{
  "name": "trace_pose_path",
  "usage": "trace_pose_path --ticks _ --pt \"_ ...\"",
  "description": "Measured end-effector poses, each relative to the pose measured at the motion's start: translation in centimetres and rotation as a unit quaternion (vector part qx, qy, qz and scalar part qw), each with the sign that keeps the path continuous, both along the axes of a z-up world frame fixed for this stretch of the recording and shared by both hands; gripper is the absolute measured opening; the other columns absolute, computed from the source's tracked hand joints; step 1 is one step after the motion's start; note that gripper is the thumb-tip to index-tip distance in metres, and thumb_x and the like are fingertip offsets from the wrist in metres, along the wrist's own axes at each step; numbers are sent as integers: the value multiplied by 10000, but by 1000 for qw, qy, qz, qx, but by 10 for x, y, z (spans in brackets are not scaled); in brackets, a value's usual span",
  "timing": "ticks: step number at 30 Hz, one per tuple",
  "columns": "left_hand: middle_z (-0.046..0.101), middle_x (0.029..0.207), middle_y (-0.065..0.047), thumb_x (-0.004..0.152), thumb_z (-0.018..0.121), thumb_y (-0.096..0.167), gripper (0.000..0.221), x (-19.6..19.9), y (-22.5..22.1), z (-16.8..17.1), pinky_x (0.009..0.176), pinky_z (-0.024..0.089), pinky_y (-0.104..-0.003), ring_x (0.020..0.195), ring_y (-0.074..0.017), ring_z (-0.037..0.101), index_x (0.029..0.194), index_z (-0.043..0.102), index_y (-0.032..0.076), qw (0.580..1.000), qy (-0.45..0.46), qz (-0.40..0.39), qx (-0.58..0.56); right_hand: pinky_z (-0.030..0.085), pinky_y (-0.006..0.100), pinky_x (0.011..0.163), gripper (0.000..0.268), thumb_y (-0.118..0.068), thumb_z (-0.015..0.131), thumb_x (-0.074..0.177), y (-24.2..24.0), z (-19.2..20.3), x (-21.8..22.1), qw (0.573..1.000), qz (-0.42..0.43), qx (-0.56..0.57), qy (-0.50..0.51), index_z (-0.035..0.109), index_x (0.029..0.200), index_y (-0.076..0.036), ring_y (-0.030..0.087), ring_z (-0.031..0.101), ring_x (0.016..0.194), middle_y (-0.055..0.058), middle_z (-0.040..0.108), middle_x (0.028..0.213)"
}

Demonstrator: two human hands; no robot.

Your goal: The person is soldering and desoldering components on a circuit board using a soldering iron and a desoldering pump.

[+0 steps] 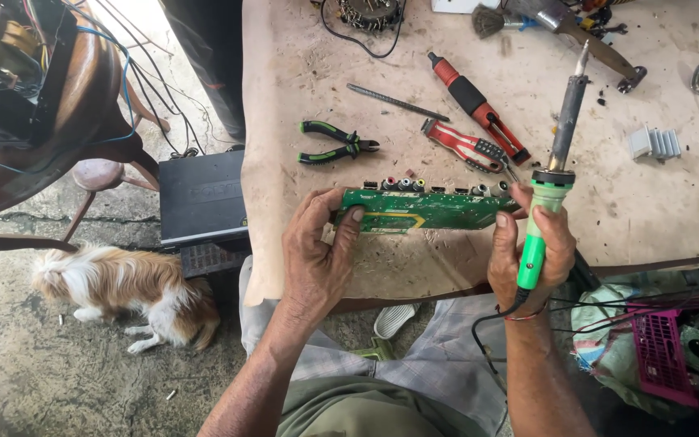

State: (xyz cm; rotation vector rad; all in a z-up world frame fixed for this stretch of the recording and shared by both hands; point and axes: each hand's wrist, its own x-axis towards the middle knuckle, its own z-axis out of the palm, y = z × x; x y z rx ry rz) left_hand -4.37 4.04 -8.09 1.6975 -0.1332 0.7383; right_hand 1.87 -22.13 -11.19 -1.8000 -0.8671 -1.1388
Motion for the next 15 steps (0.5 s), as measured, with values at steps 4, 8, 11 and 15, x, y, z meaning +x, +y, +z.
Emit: trace_pose_path --ticks 4,8,11,15 --pt "696 980 -161 992 691 92 164 1 0 0 765 592 -399 877 -318 726 1147 713 46 1000 -1 12 0 543 398 760 319 106 682 1010 -1 -2 -2 1000 4 -3 0 464 1242 87 485 695 1096 366 684 1181" --pt "713 983 -140 981 698 81 171 -2 1 -4 754 588 -371 861 -270 726 1147 731 60 1000 6 15 -5 552 408 754 325 87 673 1023 -6 -11 -1 1000 -1 0 -9 450 1260 92 489 696 1112 392 679 1194" --pt "719 984 -137 981 699 78 183 -3 -2 -2 753 590 -369 855 -260 727 1160 734 68 1000 6 16 -11 558 411 762 343 84 682 1021 -7 -13 -2 1000 3 8 -7 443 1267 89 492 694 1114 402 676 1192" --pt "718 1005 -152 983 697 87 166 -4 -1 1 765 589 -374 872 -269 722 1142 730 55 1000 11 15 -17 562 431 750 367 95 690 1010 -11 -18 -1 1000 4 9 -11 433 1273 90 496 693 1077 419 669 1180"
